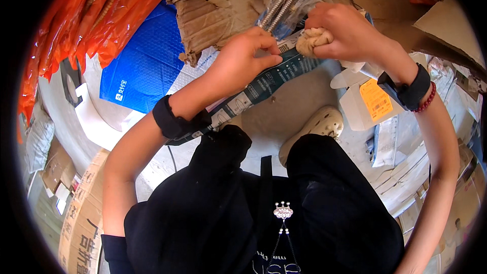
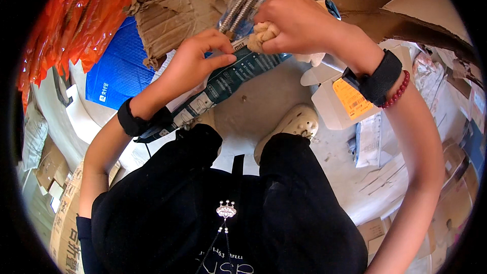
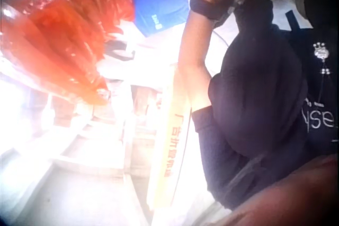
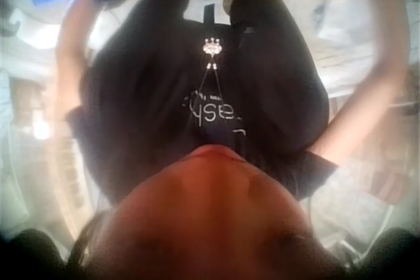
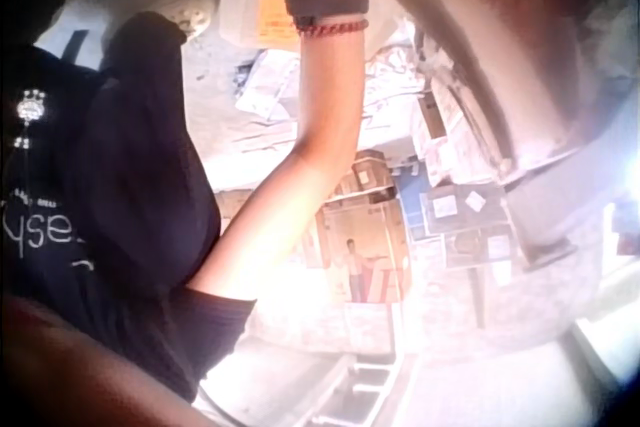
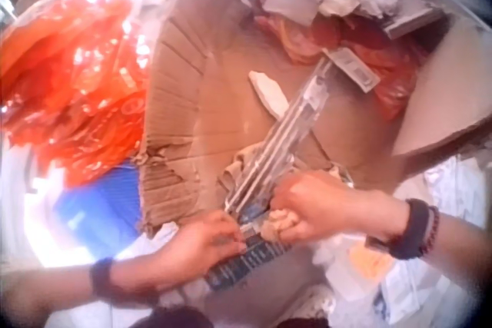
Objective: The person wipes down several packaged items, including long metal tubes and various items in plastic bags, using a cloth before placing them into a cardboard box.
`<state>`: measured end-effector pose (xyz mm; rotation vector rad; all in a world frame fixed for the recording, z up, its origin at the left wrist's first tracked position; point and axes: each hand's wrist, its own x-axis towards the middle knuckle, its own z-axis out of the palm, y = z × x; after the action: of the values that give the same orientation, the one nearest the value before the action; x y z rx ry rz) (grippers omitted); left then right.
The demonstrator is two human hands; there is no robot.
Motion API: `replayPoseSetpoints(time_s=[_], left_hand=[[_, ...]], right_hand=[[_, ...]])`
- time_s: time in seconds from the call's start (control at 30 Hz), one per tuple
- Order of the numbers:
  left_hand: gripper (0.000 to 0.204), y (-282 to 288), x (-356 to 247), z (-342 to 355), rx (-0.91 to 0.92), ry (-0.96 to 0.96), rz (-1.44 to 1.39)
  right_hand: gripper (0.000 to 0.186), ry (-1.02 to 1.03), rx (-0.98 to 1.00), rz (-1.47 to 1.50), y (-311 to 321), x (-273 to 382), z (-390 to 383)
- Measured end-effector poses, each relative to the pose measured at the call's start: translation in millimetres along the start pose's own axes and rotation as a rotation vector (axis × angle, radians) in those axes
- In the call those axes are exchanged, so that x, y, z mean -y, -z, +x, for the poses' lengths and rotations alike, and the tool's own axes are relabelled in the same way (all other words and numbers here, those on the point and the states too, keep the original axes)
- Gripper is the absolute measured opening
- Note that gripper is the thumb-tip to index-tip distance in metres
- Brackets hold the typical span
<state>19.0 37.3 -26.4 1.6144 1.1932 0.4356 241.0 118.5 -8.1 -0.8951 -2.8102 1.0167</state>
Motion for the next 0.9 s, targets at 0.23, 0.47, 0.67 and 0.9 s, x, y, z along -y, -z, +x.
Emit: replayPoseSetpoints(time_s=[0.23,0.47,0.67,0.9], left_hand=[[0.013,4,17,11,0.071,0.211,-0.178],[0.012,6,16,15,0.159,0.412,-0.274],[0.015,3,27,16,0.128,0.403,-0.290],[0.018,0,20,11,0.162,0.375,-0.263]], right_hand=[[0.035,-0.040,-0.214,0.010,-4,6,-2],[0.033,0.028,-0.265,-0.168,-13,31,-18],[0.020,0.142,-0.300,-0.246,-44,55,-16],[0.019,0.174,-0.287,-0.416,-61,59,-10]])
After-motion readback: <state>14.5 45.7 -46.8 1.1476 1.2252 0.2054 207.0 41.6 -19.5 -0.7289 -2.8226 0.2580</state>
